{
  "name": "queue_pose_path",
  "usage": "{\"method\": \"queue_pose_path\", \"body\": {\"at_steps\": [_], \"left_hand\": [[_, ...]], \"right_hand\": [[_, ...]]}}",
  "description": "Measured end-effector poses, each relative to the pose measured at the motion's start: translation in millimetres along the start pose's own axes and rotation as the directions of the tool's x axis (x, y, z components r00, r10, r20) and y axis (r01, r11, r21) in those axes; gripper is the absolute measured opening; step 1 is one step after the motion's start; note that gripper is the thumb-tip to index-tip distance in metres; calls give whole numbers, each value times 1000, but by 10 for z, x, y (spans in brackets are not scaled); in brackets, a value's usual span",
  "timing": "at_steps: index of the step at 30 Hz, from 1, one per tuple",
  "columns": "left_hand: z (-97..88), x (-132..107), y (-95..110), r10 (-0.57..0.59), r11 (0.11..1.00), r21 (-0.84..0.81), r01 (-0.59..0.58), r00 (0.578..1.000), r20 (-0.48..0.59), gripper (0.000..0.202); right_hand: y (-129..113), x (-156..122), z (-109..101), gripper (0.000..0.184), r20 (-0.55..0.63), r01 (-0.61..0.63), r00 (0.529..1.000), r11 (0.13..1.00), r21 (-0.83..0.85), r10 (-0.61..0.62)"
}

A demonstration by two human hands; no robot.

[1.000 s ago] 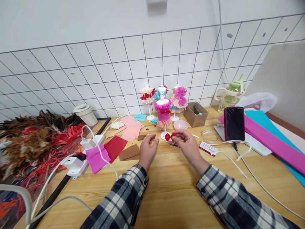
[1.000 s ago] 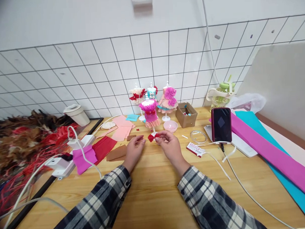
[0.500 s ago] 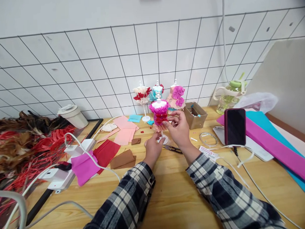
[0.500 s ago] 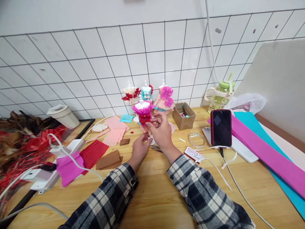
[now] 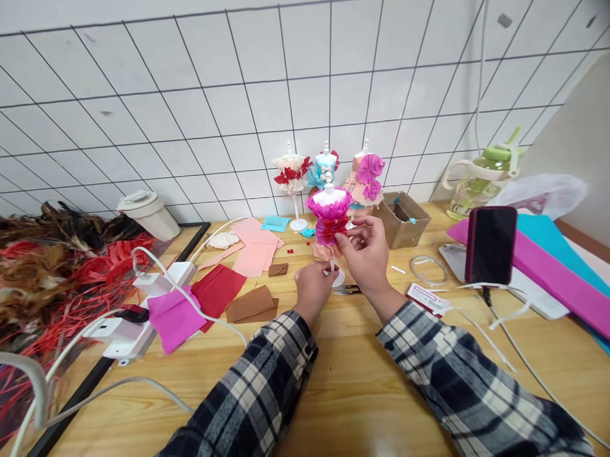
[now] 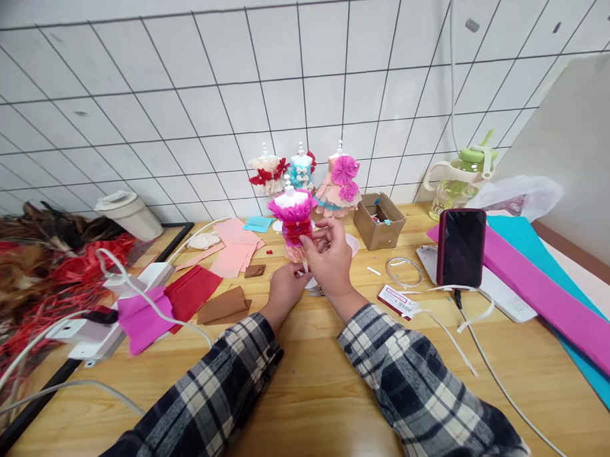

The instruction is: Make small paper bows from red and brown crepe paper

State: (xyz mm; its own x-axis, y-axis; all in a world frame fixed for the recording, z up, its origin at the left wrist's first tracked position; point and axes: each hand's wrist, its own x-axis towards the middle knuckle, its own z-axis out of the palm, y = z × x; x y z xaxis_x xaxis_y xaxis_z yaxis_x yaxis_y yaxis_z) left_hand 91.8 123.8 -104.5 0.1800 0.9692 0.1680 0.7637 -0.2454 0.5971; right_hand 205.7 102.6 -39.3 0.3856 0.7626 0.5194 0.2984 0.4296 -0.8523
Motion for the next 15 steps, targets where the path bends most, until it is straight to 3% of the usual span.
{"method": "queue_pose_path", "body": {"at_steps": [4, 8, 10, 15], "left_hand": [[-43, -49, 44, 62, 995, 76, -61, 998, -7, 13], [-56, -91, 87, 79, 984, 157, -80, 997, 12, 14], [-49, -106, 106, 106, 974, 198, -110, 994, 33, 16], [-22, -129, 138, 108, 962, 243, -126, 990, 85, 22]], "right_hand": [[46, 52, -17, 47, -36, 141, 989, 984, -107, -145], [87, 108, -25, 70, 61, 234, 971, 971, -46, -232], [96, 121, -26, 73, 101, 233, 968, 972, -8, -231], [113, 103, -41, 68, 74, 281, 958, 957, -69, -276]]}}
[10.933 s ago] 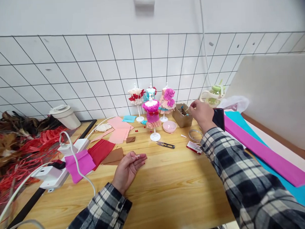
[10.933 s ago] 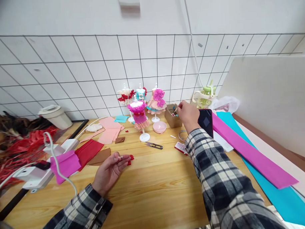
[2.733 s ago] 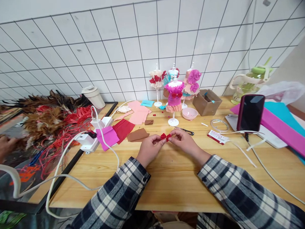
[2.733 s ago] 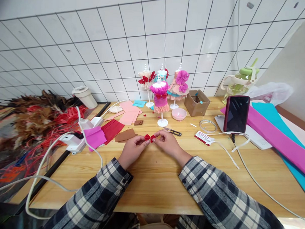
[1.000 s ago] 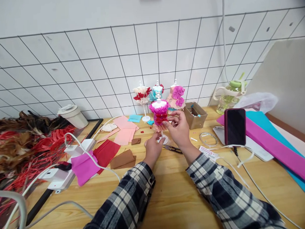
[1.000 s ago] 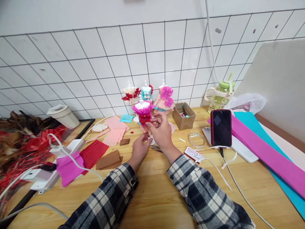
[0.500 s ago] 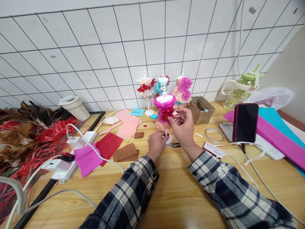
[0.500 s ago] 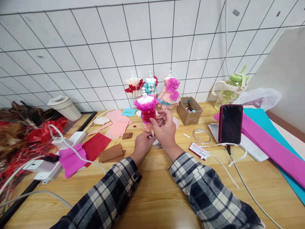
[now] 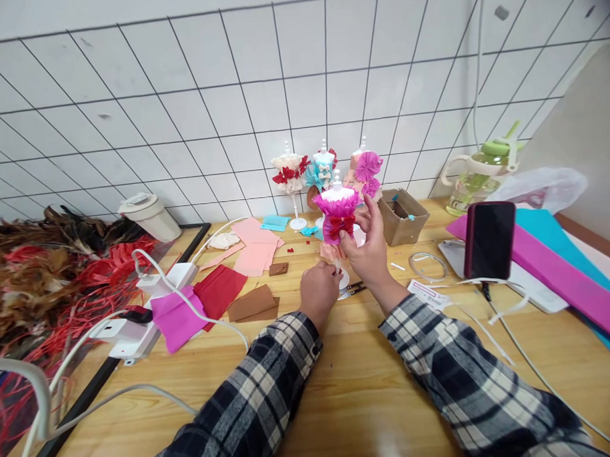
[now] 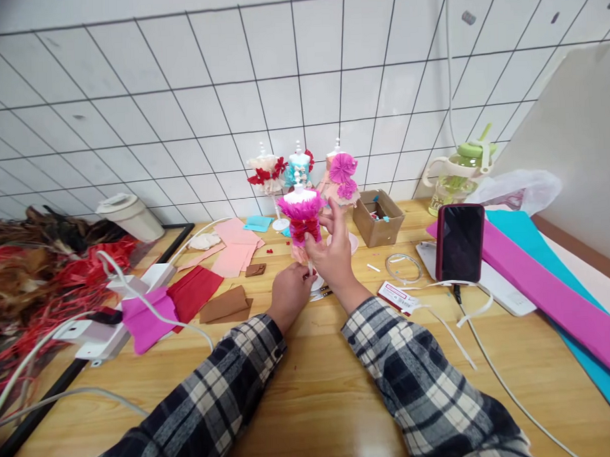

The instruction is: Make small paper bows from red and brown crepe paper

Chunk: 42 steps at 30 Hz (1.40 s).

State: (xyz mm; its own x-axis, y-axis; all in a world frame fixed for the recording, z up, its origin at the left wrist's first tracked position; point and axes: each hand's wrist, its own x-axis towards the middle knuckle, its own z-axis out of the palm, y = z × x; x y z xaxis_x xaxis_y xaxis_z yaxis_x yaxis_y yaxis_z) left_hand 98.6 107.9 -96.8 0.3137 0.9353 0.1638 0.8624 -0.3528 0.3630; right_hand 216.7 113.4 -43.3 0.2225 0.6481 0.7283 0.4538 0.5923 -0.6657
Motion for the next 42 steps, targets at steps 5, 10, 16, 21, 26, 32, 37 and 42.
{"method": "queue_pose_path", "body": {"at_steps": [5, 10, 16, 21, 26, 32, 37, 42], "left_hand": [[28, -11, -3, -10, 1000, 12, 10, 1000, -16, 24], [67, -36, -21, 23, 1000, 13, -22, 998, -54, 24], [72, -35, -5, 5, 1000, 10, -5, 999, -43, 24], [50, -9, 1, -4, 999, -52, 1, 998, -60, 24], [96, 14, -53, -32, 993, -113, 18, 992, -125, 26], [64, -7, -125, -144, 897, -442, 3, 948, -285, 30], [-98, -203, -253, -153, 873, -480, -85, 887, -436, 23], [-367, -455, -593, -138, 903, -425, -55, 901, -412, 23]], "right_hand": [[52, -106, -78, 37, -95, 176, 971, 924, -340, -220], [6, -140, -180, 22, -20, 189, 971, 816, -546, -238], [-92, -81, -215, 31, -18, 218, 957, 763, -609, -288], [-130, -173, -276, 47, 58, 301, 945, 788, -538, -321], [-93, -485, -415, 41, 93, 225, 974, 817, -532, -208], [103, -694, -556, 31, 453, 152, 881, 825, -544, 136], [184, -726, -547, 32, 537, 131, 790, 774, -619, 296], [209, -770, -541, 30, 561, 109, 763, 791, -603, 323]]}}
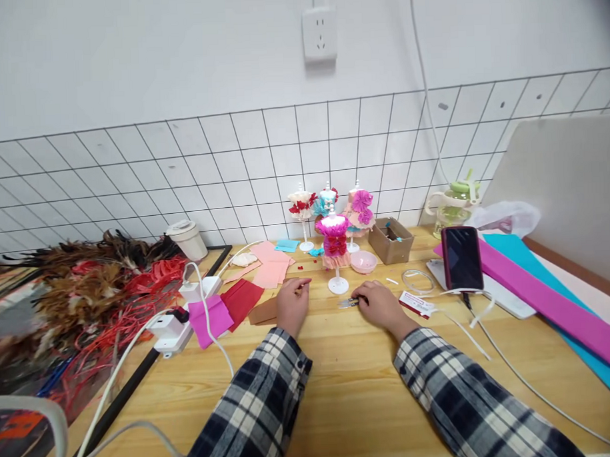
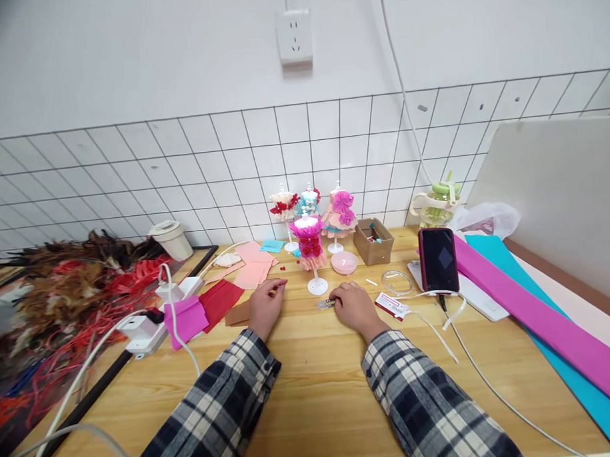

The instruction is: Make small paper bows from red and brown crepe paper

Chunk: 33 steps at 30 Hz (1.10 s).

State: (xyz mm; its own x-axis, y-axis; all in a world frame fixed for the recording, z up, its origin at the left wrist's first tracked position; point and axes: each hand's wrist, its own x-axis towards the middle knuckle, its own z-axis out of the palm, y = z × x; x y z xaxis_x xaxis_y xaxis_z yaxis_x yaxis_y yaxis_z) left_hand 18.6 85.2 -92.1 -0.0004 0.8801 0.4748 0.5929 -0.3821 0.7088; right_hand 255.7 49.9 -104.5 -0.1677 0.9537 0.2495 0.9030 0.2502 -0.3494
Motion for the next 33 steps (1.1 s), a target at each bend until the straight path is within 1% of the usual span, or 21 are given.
{"method": "queue_pose_path", "body": {"at_steps": [2, 5, 7, 8, 9, 10, 11, 13, 15, 16, 18, 23, 25, 27, 30, 32, 33], "left_hand": [[-228, 5, -94, -24, 999, 40, 25, 999, -21, 22], [-564, 13, -266, -28, 996, 81, 31, 999, -44, 24], [-746, 5, -401, -111, 989, 81, 120, 987, -117, 26], [-818, -3, -470, -153, 983, 79, 164, 979, -134, 28], [-874, -15, -534, -190, 975, 88, 203, 972, -137, 30], [-914, -28, -592, -216, 968, 106, 227, 971, -107, 30], [-938, -43, -640, -226, 964, 134, 231, 973, -51, 30], [-947, -73, -701, -216, 961, 194, 196, 972, 89, 31], [-921, -97, -721, -165, 966, 234, 113, 963, 215, 33], [-903, -105, -720, -131, 967, 245, 67, 958, 256, 35], [-867, -116, -706, -75, 965, 261, -7, 950, 303, 34], [-816, -128, -688, -33, 945, 320, -70, 951, 307, 29], [-810, -131, -680, -30, 925, 372, -82, 957, 288, 28], [-813, -137, -643, -40, 885, 458, -79, 969, 246, 29], [-809, -143, -501, -11, 806, 586, -80, 989, 151, 31], [-760, -127, -370, 58, 777, 620, -109, 993, 103, 33], [-713, -108, -307, 91, 772, 620, -139, 990, 110, 34]], "right_hand": [[0, -6, 8, 29, 26, 54, 998, 997, 51, -55], [-14, -10, 24, 30, 59, 118, 990, 987, 113, -125], [-25, -12, 36, 31, 70, 125, 988, 984, 128, -135], [-27, -14, 42, 31, 73, 120, 989, 984, 129, -130], [-27, -15, 45, 31, 75, 114, 989, 985, 129, -125], [-24, -17, 46, 32, 78, 110, 990, 985, 131, -121], [-18, -19, 45, 32, 80, 110, 989, 985, 134, -122], [-2, -24, 39, 35, 78, 117, 989, 983, 142, -129], [19, -26, 36, 37, 69, 126, 988, 981, 146, -137], [30, -26, 38, 37, 62, 128, 988, 981, 147, -139], [49, -20, 48, 35, 50, 130, 989, 980, 151, -139], [72, 2, 78, 30, 47, 118, 991, 977, 175, -128], [70, 7, 77, 29, 52, 108, 992, 979, 171, -118], [64, 8, 71, 28, 68, 102, 991, 982, 160, -115], [56, 6, 58, 26, 94, 95, 989, 982, 162, -111], [55, 5, 51, 25, 105, 86, 989, 981, 172, -105], [55, 6, 48, 25, 110, 82, 989, 981, 173, -102]]}}
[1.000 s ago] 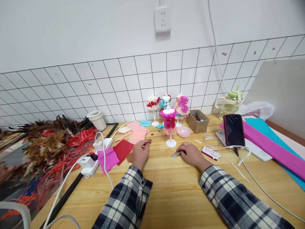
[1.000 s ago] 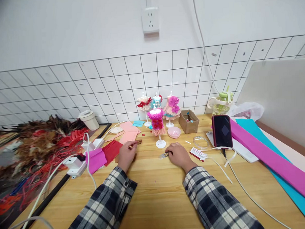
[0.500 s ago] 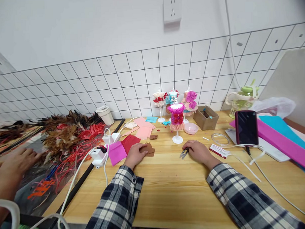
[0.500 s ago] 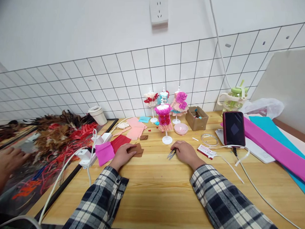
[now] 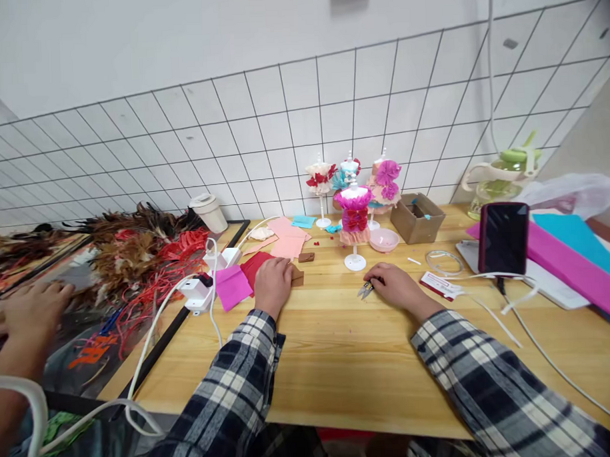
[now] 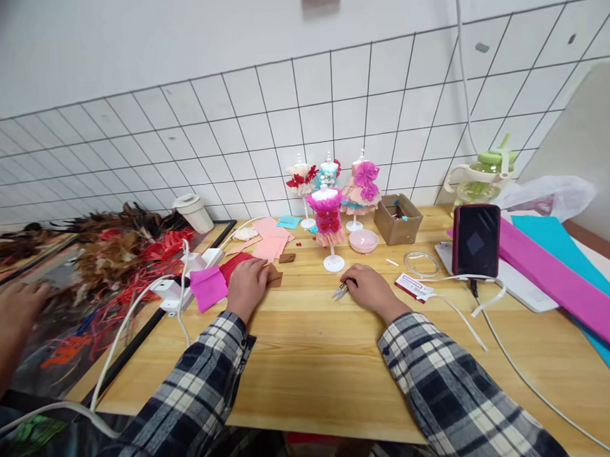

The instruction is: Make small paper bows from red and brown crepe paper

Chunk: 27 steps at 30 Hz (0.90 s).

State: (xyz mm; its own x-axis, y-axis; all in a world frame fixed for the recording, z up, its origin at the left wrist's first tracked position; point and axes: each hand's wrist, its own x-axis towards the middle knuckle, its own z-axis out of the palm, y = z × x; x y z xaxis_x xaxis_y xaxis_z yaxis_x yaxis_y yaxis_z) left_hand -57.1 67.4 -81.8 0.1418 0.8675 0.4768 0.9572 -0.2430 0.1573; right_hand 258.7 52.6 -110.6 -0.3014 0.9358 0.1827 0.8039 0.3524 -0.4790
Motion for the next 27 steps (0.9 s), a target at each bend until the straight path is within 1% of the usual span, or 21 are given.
{"method": "queue_pose_path", "body": {"at_steps": [2, 4, 7, 10, 12, 14, 15, 16, 17, 18, 19, 20, 21, 22, 24, 25, 27], "left_hand": [[47, 85, 147, 89, 996, -15, -89, 995, 42, 34], [152, 189, 265, 123, 992, -17, -122, 989, 76, 35], [323, 323, 354, 91, 995, 22, -94, 990, 112, 38], [376, 366, 353, 69, 997, 24, -74, 987, 146, 32], [341, 341, 332, 86, 996, -44, -81, 987, 137, 27], [288, 289, 326, 81, 975, -214, -56, 991, 110, 26], [268, 258, 337, 45, 940, -342, -9, 994, 99, 27], [254, 225, 359, -17, 871, -487, 63, 995, 99, 30], [246, 193, 392, -98, 761, -631, 151, 988, 118, 35], [244, 162, 435, -162, 623, -749, 227, 974, 161, 40], [245, 133, 484, -182, 489, -824, 286, 957, 225, 46], [247, 106, 536, -174, 379, -863, 333, 942, 287, 50], [247, 82, 588, -145, 296, -881, 369, 929, 341, 54], [245, 61, 635, -109, 240, -886, 397, 918, 382, 56], [238, 29, 707, -57, 184, -886, 425, 905, 422, 58], [234, 18, 730, -43, 176, -886, 428, 903, 428, 59], [229, 4, 754, -32, 188, -886, 424, 904, 426, 61]], "right_hand": [[-1, 5, -7, 24, 7, -4, 1000, 1000, -8, 4], [-7, 13, -17, 23, 17, -2, 1000, 1000, -22, 2], [-27, 25, -39, 23, 26, 10, 1000, 999, -47, -8], [-52, 26, -60, 23, 25, 0, 1000, 996, -90, 2], [-59, 23, -71, 23, 14, -35, 999, 991, -127, 37], [-52, 23, -82, 22, -19, -89, 996, 983, -159, 87], [-46, 26, -88, 22, -45, -115, 993, 979, -167, 109], [-41, 31, -95, 22, -82, -138, 989, 976, -167, 125], [-40, 37, -101, 21, -125, -154, 983, 976, -155, 135], [-47, 43, -106, 20, -164, -157, 977, 979, -128, 135], [-64, 48, -108, 20, -199, -146, 972, 986, -82, 128], [-92, 51, -105, 21, -222, -122, 968, 992, -14, 116], [-134, 52, -96, 22, -229, -90, 968, 993, 76, 106], [-187, 49, -79, 26, -216, -55, 972, 982, 183, 95], [-319, 42, -27, 35, -155, -9, 985, 914, 406, 78], [-389, 39, 7, 38, -121, -7, 990, 870, 494, 76], [-515, 43, 81, 39, -78, -22, 993, 809, 587, 84]]}}
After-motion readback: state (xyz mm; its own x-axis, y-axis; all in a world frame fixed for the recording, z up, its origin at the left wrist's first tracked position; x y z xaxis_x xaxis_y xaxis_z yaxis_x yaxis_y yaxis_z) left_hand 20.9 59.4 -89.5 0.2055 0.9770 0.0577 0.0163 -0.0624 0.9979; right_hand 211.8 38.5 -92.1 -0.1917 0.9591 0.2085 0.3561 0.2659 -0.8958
